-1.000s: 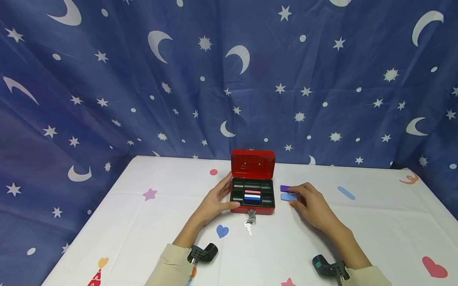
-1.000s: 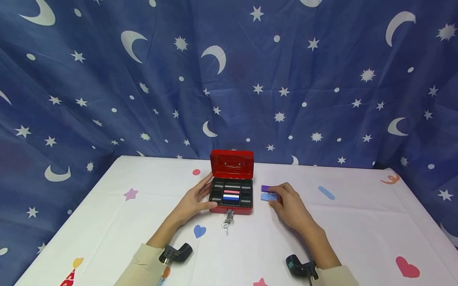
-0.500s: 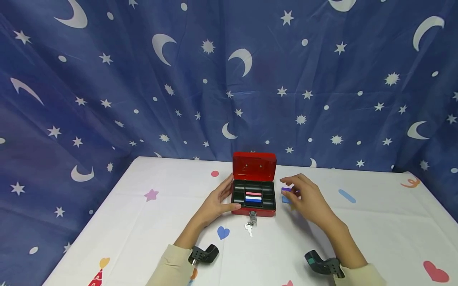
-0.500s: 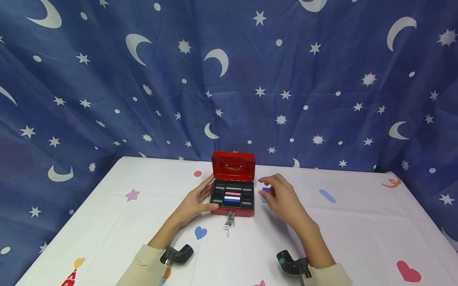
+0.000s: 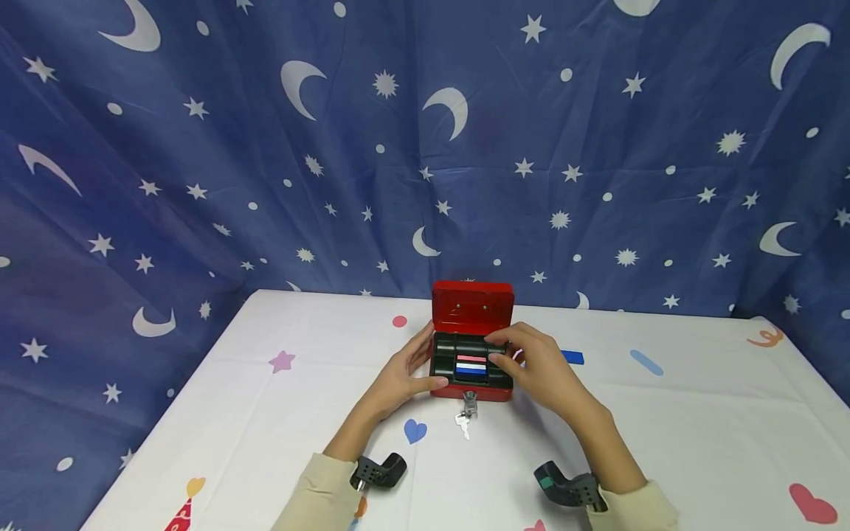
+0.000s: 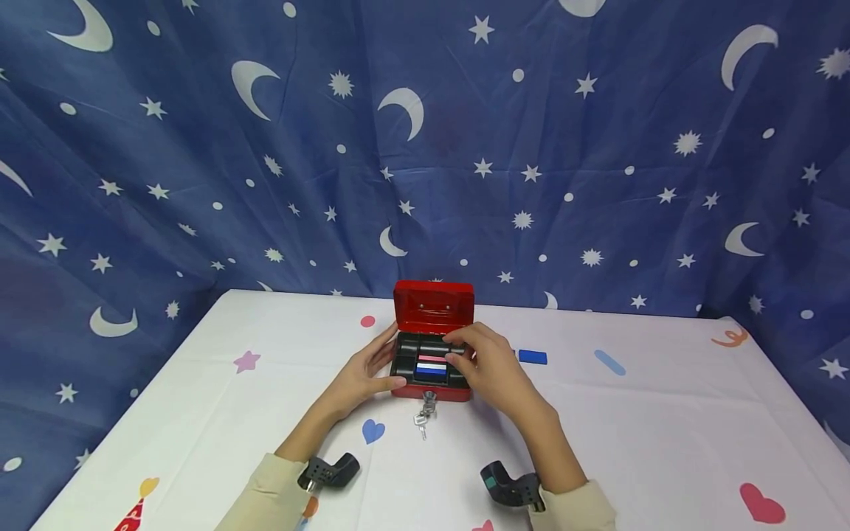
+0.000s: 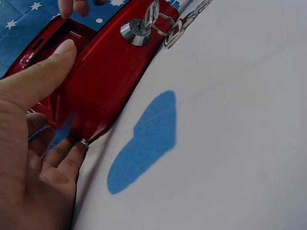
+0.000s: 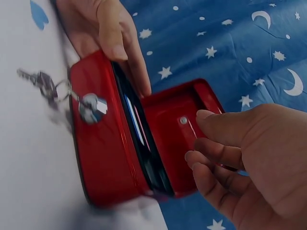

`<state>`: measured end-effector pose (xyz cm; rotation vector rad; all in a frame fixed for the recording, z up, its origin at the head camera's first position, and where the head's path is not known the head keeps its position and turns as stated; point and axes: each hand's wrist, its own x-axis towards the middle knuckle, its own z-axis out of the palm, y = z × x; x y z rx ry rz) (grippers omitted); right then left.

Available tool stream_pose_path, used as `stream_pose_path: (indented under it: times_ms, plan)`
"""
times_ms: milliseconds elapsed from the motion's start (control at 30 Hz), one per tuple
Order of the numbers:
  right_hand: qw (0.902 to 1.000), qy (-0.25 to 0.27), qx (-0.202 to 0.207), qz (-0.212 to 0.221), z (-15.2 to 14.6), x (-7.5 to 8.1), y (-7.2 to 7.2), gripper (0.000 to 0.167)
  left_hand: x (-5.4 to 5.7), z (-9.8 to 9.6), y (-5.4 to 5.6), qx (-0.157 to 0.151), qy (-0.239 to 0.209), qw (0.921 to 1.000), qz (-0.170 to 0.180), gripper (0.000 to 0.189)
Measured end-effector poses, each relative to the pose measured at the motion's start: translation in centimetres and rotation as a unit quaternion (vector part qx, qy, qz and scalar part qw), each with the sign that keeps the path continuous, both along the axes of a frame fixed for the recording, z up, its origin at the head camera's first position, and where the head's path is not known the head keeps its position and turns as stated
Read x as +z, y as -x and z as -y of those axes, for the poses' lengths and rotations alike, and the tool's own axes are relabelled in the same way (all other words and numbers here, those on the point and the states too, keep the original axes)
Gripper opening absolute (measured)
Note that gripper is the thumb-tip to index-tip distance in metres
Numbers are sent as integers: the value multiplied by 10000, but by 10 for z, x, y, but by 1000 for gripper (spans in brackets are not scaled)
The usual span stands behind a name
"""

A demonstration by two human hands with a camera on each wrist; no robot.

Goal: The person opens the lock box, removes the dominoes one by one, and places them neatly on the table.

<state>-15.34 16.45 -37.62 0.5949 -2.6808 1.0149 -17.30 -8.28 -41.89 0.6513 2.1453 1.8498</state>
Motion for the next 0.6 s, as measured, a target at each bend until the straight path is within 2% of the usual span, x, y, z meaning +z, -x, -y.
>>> stream_pose_path:
  times_ms: [367, 600]
  plan:
    - [9993, 206, 146, 272, 23, 1, 2, 28, 1, 0, -1, -22, 34, 10000, -27, 88]
    - [9994, 182, 253, 121, 30, -8, 4, 27, -1, 0, 1, -60, -46, 10000, -60, 89]
